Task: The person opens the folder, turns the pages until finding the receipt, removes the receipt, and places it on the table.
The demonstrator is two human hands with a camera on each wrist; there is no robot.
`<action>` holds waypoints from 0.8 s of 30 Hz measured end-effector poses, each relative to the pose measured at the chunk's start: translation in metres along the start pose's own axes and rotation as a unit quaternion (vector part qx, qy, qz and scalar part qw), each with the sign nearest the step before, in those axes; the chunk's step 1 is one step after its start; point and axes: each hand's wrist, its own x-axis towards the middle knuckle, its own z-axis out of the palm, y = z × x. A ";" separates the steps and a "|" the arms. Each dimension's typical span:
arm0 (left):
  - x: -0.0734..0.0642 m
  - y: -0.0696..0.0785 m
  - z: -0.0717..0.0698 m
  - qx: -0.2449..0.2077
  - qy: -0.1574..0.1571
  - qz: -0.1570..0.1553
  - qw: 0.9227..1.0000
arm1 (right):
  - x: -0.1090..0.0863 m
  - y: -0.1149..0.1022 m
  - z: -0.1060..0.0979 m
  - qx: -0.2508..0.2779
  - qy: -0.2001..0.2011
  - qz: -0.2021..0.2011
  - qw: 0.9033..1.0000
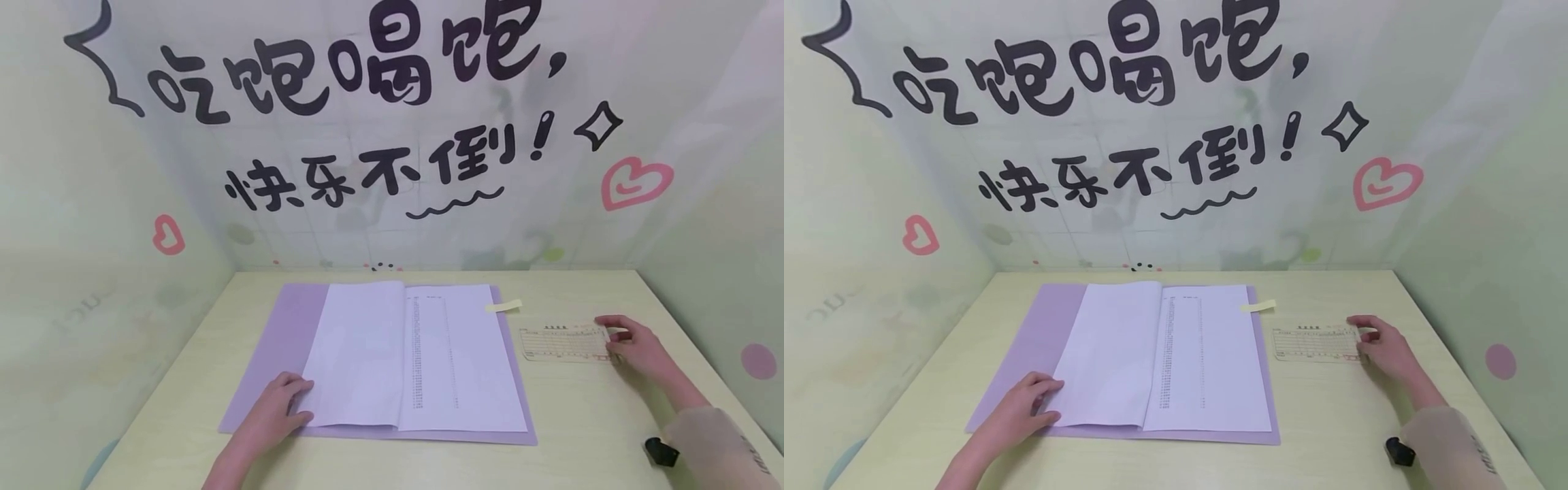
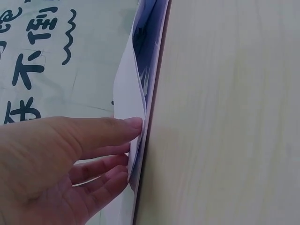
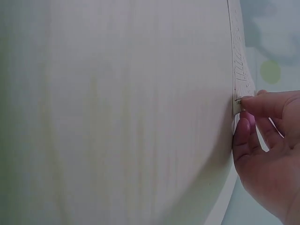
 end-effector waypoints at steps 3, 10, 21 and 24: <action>-0.001 0.000 0.000 0.010 0.003 0.005 1.000 | 0.000 0.000 0.001 -0.006 -0.004 0.010 1.000; -0.001 -0.002 0.000 0.014 0.005 0.007 1.000 | 0.000 0.000 0.001 -0.026 -0.012 -0.004 1.000; 0.000 -0.003 -0.003 0.003 -0.009 0.007 1.000 | -0.001 0.005 -0.004 -0.060 -0.020 -0.035 0.997; -0.001 -0.004 -0.003 0.000 -0.008 0.006 1.000 | -0.001 0.008 -0.003 -0.057 -0.024 -0.037 0.997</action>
